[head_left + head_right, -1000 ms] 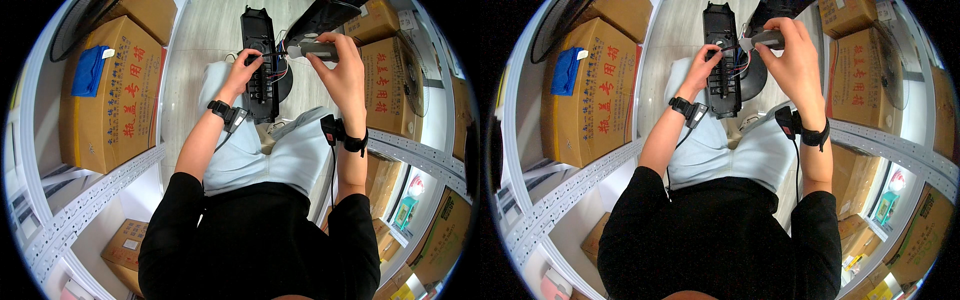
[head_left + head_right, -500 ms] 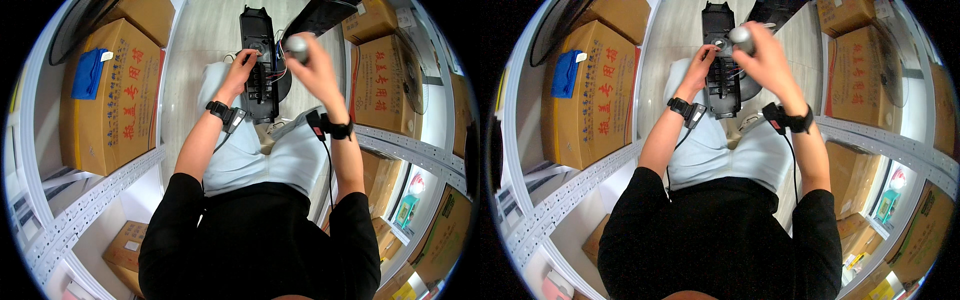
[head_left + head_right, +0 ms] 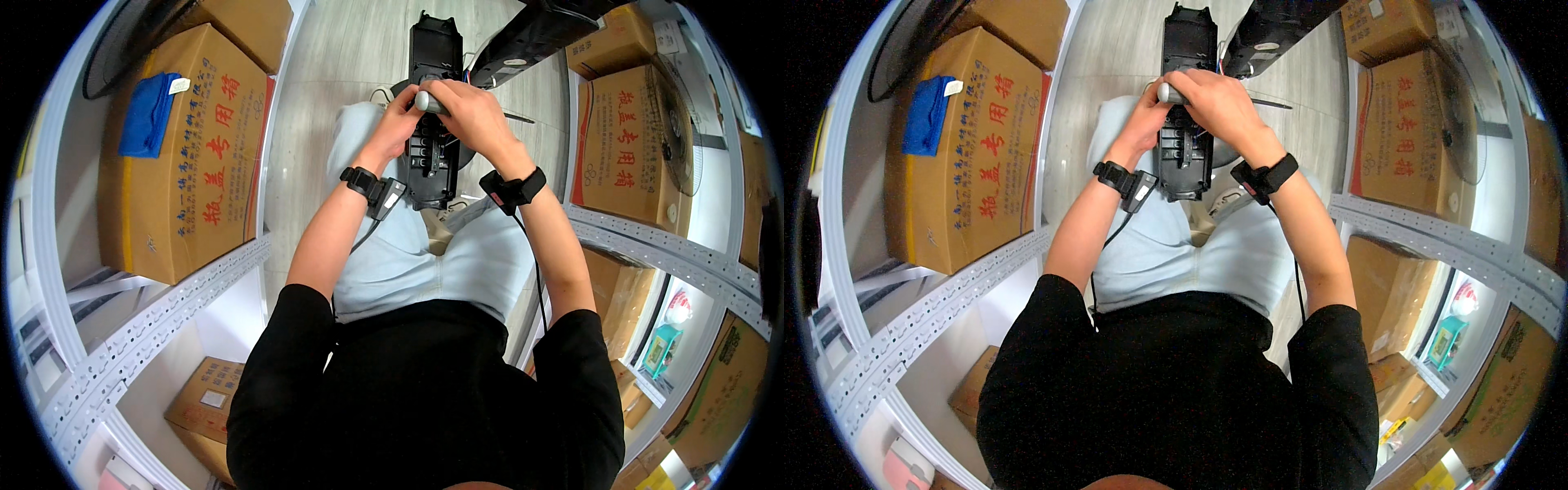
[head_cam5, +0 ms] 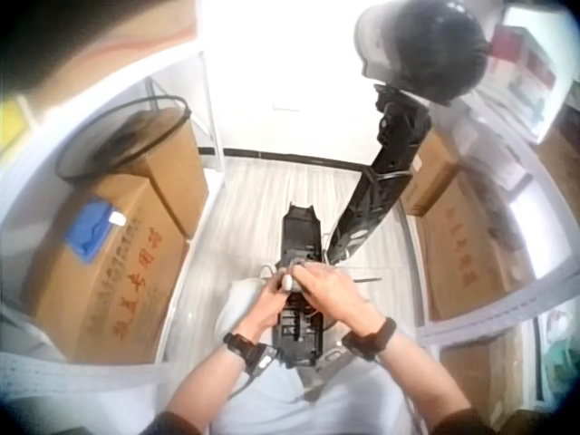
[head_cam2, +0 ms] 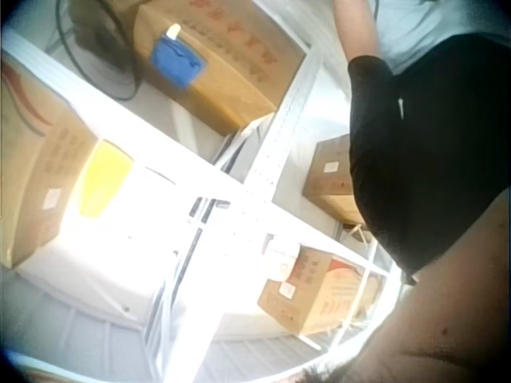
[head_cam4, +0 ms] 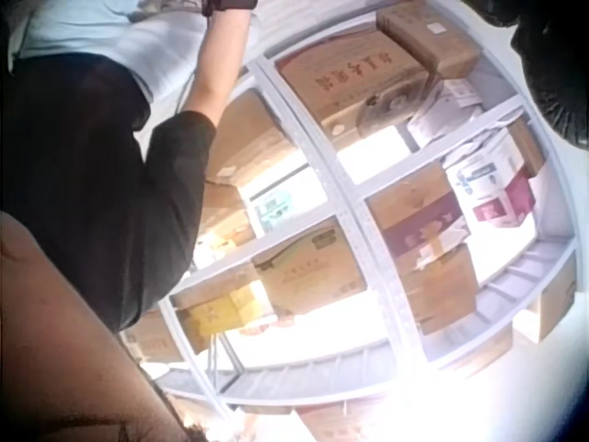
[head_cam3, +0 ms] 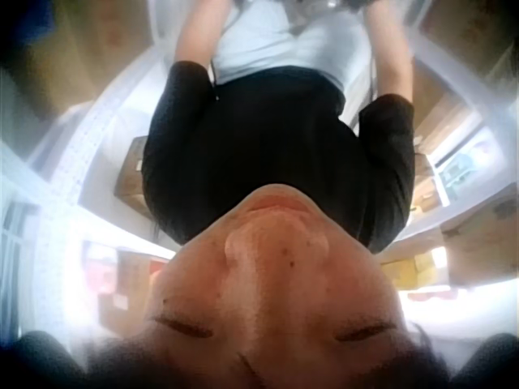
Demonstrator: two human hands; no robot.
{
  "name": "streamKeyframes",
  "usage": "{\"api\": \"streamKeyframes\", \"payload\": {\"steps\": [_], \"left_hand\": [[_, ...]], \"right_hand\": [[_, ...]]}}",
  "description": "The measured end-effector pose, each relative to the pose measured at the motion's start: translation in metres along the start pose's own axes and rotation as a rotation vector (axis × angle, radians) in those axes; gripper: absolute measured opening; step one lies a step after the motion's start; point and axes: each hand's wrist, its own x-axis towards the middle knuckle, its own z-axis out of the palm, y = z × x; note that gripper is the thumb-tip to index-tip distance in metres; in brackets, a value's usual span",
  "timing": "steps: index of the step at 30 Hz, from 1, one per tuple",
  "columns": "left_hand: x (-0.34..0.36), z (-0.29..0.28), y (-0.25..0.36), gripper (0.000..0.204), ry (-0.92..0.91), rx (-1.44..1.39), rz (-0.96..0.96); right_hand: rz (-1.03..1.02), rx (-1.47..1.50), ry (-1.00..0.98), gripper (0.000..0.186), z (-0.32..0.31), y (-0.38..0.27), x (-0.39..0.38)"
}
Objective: The person sits on the floor and uses a screwdriver to remove screws from a disassembled fan control box, then manipulates the internal wires and components. They continue to adjust and reposition the fan parts while working on the wiring.
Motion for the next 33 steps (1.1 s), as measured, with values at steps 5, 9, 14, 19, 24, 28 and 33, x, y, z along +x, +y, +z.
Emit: {"api": "streamKeyframes", "payload": {"steps": [5,9,14,19,24,28,33], "left_hand": [[-0.001,0.003,0.002,0.014,0.017,-0.001,0.003],[-0.002,0.002,0.008,0.019,-0.031,0.084,0.051],[-0.006,0.005,0.016,0.032,-0.113,0.106,0.065],[-0.009,0.007,0.023,0.053,-0.126,0.043,0.066],[-0.011,0.009,0.022,0.077,-0.037,-0.066,0.204],[-0.008,0.011,0.023,0.086,0.132,-0.086,0.069],[0.003,-0.003,0.013,0.051,0.108,-0.250,-0.019]], "right_hand": [[0.003,-0.015,-0.010,0.031,-0.004,-0.003,0.002],[0.155,0.052,0.137,0.029,0.001,0.006,0.009],[0.349,-0.023,0.231,0.032,0.008,0.032,0.037],[0.393,0.013,0.269,0.032,-0.001,0.036,0.042],[0.372,0.252,0.422,0.029,-0.047,0.012,0.012],[0.281,-0.107,0.410,0.034,-0.101,-0.008,-0.011],[0.482,0.150,0.400,0.031,-0.120,-0.040,-0.039]]}}
